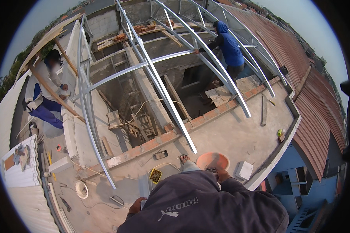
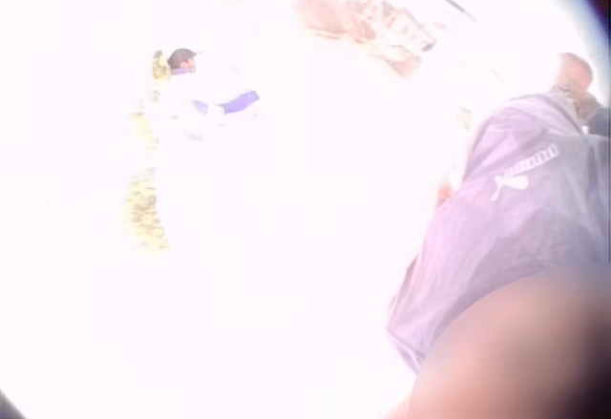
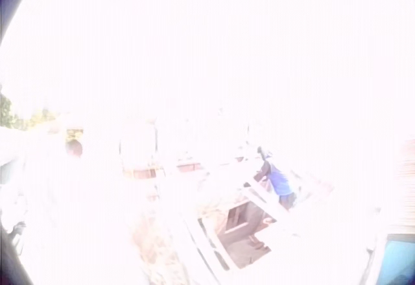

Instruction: The person positions and secures metal frame sections onto a roof structure using a hammer and nails. They align the metal pieces, place nails, and hammer them into place to fasten the frame components.

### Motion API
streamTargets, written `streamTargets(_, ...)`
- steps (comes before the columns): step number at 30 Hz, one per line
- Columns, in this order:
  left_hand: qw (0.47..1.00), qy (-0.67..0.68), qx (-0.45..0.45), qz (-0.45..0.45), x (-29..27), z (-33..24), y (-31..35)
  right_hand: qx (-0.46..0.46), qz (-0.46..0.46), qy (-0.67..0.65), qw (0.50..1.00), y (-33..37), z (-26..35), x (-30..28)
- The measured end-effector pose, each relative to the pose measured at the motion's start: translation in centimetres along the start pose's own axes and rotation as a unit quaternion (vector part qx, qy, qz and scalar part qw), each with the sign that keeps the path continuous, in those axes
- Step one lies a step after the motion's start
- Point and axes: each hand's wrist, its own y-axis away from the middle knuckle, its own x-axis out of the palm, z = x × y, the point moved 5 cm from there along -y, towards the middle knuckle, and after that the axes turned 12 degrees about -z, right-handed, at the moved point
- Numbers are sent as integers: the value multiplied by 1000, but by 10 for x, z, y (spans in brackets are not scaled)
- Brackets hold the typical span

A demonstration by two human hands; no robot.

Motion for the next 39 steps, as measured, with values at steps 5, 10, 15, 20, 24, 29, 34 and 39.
streamTargets(5,1000,-8,7,-11,35,-37,2,34,-17,-68,997,-49,24,-5)
streamTargets(10,1000,-11,11,-21,68,-72,0,214,-54,-267,938,-89,36,-8)
streamTargets(15,999,-8,16,-33,96,-96,1,229,-50,-229,945,-123,62,-23)
streamTargets(20,999,-2,19,-43,115,-109,5,237,-43,-227,944,-146,78,-26)
streamTargets(24,998,4,22,-50,126,-111,7,247,-31,-219,943,-153,86,-26)
streamTargets(29,998,18,20,-52,137,-104,8,224,-13,-159,961,-166,88,-23)
streamTargets(34,998,36,15,-46,144,-90,4,-135,109,-54,983,-180,103,-23)
streamTargets(39,998,48,8,-39,147,-72,-1,216,-20,-123,968,-176,93,-24)
